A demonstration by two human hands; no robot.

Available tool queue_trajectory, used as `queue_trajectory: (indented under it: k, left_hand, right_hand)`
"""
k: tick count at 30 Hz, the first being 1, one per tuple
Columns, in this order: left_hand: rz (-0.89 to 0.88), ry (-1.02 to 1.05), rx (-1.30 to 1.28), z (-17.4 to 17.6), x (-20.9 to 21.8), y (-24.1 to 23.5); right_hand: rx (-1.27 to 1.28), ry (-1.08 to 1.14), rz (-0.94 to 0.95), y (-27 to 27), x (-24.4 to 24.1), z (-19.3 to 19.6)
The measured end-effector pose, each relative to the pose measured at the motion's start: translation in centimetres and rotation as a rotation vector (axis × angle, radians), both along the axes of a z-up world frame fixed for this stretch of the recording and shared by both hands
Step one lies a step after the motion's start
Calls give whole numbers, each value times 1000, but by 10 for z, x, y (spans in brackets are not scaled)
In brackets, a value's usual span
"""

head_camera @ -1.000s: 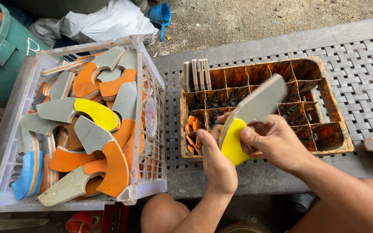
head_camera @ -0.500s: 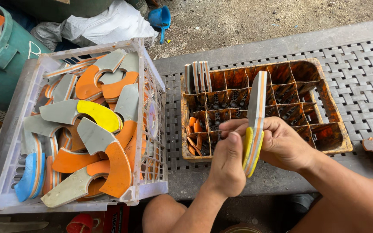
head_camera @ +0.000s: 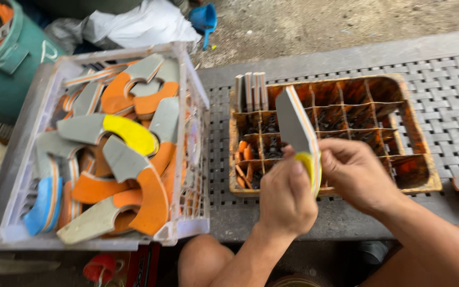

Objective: The person repeatedly picks up curved plastic pieces from a white crate and assembles them into a multi-compartment orange tray. They align and press the pieces together by hand, then place the assembled units into the tray compartments. The process continues with multiple pieces throughout the clip.

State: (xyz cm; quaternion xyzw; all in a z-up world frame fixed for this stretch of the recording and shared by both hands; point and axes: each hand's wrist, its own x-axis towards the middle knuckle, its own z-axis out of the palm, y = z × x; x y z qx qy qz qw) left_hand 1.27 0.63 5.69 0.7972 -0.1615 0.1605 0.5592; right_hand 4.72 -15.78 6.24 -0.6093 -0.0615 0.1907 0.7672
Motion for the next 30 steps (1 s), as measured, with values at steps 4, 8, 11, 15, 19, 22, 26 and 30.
queue_trajectory:
  k: [4,8,11,15,19,22,26,30]
  left_hand:
    - [266,-55,423,9,3,10]
    - [32,52,284,19,-11,26]
    - [-62,172,79,24,-16,44]
    - [0,316,70,32,-27,62]
    - [84,210,5,31,-29,83]
    - [170,105,191,25,-35,87]
    - [-174,487,401,7,-31,77]
    - [-291,488,469,-17,-21,62]
  right_hand:
    - [-431,-224,-87,-8,2,8]
    - [-589,-211,-150,-10,5,8]
    - [-604,-300,-149,-4,-3,10]
    - [-707,-298,-192,22,0,16]
    - [-666,-440,19,47,37,39]
    - [-690,-696,84,82,77,72]
    - [-1187,-915,72,167,130,124]
    - [-1031,-1188,156,280,177,141]
